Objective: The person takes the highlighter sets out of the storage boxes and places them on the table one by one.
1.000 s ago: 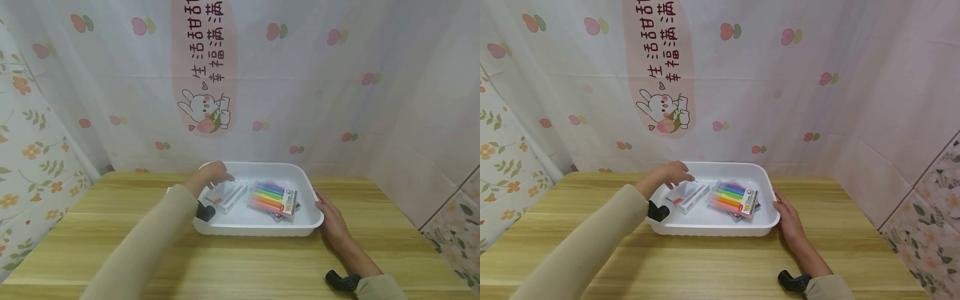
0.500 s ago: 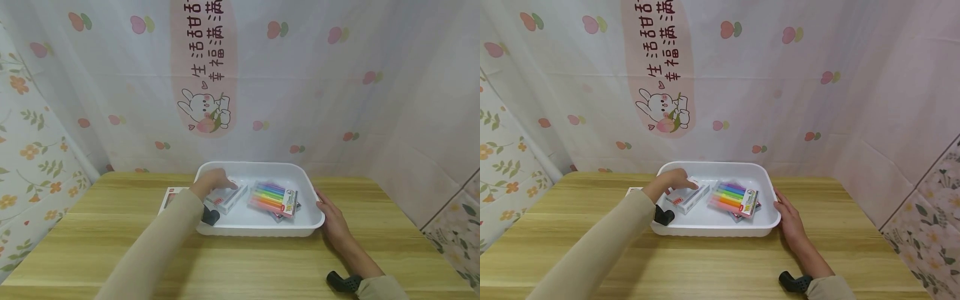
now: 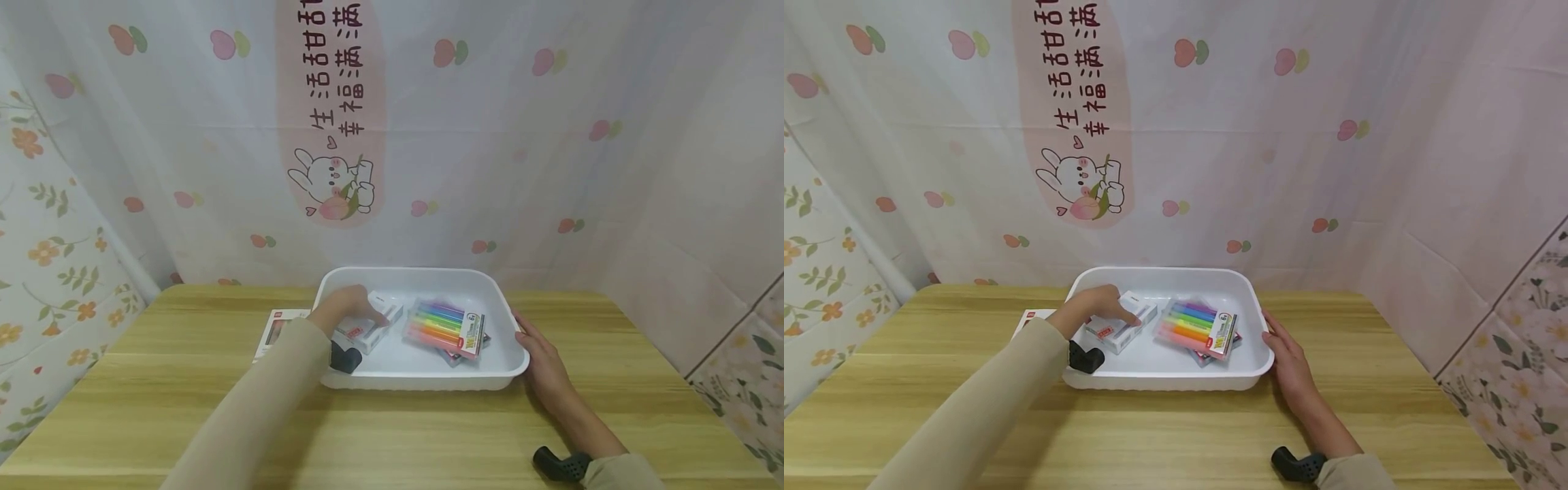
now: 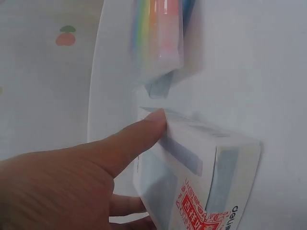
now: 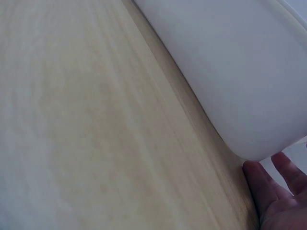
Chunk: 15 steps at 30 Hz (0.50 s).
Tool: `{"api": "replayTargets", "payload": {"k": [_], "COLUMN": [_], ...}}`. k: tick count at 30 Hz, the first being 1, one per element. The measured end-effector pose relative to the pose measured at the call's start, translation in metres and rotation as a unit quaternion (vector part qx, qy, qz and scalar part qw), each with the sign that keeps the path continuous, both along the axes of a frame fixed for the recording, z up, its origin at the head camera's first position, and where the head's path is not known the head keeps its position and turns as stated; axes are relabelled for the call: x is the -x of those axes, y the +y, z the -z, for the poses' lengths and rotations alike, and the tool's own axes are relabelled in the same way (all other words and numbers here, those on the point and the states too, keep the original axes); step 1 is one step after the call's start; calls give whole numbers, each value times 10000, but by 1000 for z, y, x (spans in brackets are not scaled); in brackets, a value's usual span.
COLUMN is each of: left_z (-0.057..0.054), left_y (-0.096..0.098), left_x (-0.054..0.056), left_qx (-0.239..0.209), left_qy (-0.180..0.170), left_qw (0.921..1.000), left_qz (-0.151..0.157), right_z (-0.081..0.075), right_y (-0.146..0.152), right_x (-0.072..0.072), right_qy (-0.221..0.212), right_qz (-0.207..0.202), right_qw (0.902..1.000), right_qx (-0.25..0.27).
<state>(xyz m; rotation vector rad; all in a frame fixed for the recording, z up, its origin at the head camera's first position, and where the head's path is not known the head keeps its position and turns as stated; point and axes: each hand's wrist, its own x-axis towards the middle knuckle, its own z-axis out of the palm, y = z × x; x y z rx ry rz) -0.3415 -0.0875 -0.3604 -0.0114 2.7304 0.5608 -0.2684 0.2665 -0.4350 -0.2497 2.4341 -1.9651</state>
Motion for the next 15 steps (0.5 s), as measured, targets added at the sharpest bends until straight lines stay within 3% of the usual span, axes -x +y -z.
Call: {"api": "replayTargets", "payload": {"k": [15], "left_z": [1], "left_y": [4], "left_x": [2], "left_qx": [-185], "left_qy": [-249], "left_qw": [9994], "left_qz": [-130], "right_z": [-2], "right_y": [-1], "right_x": [-2], "right_qy": [16], "right_qz": [-34], "right_qw": [10000], "right_qx": [-49]}}
